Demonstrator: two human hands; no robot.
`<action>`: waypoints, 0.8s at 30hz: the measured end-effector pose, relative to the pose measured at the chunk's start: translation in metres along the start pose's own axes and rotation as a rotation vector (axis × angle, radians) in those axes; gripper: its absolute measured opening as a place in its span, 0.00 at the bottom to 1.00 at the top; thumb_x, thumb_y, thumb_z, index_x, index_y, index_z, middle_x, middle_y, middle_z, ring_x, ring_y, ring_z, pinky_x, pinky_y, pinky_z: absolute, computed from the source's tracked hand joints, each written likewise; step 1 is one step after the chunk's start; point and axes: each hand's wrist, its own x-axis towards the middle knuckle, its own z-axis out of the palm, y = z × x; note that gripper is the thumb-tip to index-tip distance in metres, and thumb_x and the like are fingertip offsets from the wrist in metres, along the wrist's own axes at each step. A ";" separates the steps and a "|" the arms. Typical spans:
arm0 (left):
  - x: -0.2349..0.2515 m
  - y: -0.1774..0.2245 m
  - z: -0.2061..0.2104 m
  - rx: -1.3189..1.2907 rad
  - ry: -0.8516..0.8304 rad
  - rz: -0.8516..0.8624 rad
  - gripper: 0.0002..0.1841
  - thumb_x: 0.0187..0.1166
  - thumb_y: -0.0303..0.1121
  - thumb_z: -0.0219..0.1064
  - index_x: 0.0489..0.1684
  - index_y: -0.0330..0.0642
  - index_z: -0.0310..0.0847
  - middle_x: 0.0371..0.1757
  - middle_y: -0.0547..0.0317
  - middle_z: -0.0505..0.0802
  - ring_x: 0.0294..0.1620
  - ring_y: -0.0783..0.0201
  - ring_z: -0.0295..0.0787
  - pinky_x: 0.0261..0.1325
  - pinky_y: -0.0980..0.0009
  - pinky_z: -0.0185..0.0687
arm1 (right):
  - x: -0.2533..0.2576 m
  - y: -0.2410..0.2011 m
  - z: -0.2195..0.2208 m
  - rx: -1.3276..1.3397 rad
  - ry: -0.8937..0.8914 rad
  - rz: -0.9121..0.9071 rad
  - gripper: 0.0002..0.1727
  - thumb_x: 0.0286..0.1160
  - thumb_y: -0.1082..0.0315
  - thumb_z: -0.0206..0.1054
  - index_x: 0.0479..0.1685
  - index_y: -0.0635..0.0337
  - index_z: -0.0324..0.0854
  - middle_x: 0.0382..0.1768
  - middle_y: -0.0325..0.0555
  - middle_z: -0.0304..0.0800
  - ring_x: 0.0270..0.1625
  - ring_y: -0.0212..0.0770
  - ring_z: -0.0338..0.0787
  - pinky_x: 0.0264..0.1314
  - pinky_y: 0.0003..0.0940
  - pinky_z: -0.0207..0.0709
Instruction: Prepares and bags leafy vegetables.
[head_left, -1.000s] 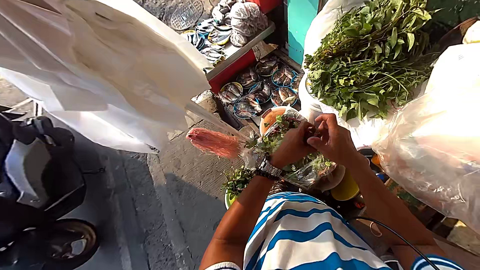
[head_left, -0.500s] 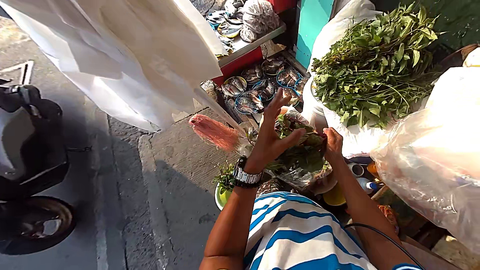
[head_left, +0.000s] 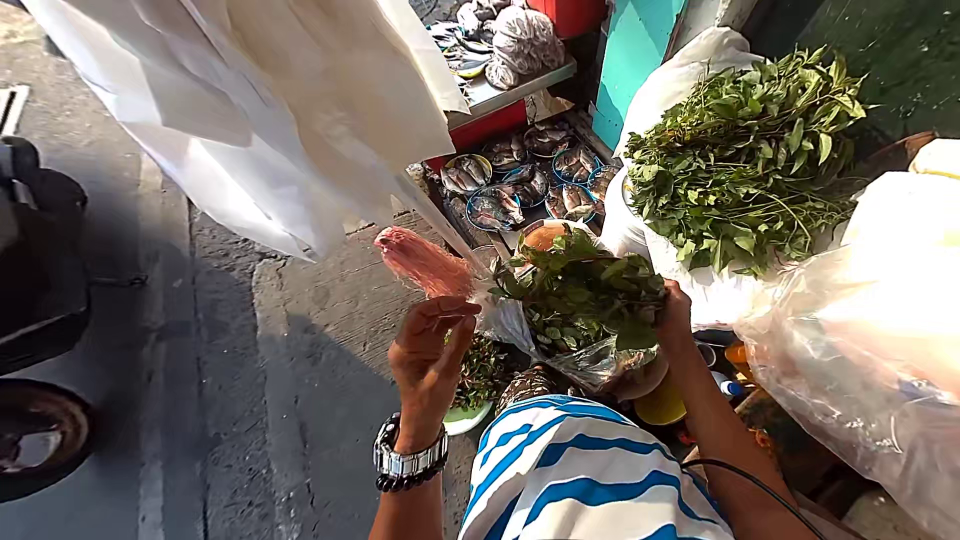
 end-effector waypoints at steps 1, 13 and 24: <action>0.000 0.000 -0.001 -0.011 0.016 0.000 0.12 0.79 0.32 0.70 0.58 0.56 0.84 0.52 0.68 0.95 0.52 0.66 0.93 0.60 0.67 0.90 | 0.002 0.003 0.001 -0.005 0.015 -0.009 0.19 0.91 0.67 0.48 0.31 0.60 0.79 0.20 0.38 0.84 0.23 0.31 0.85 0.28 0.30 0.83; -0.044 -0.024 0.132 0.597 -0.648 0.375 0.18 0.73 0.34 0.74 0.61 0.41 0.86 0.68 0.44 0.88 0.77 0.38 0.77 0.79 0.50 0.74 | -0.011 0.031 0.019 -0.482 0.151 -0.169 0.17 0.89 0.65 0.54 0.39 0.69 0.83 0.32 0.46 0.83 0.37 0.36 0.84 0.46 0.37 0.80; 0.004 -0.090 0.182 1.056 -0.880 0.249 0.37 0.82 0.34 0.63 0.93 0.41 0.53 0.83 0.30 0.73 0.84 0.28 0.66 0.86 0.39 0.58 | -0.039 0.044 0.013 -0.662 -0.013 -0.569 0.15 0.88 0.70 0.53 0.39 0.73 0.80 0.27 0.45 0.81 0.32 0.32 0.84 0.42 0.30 0.82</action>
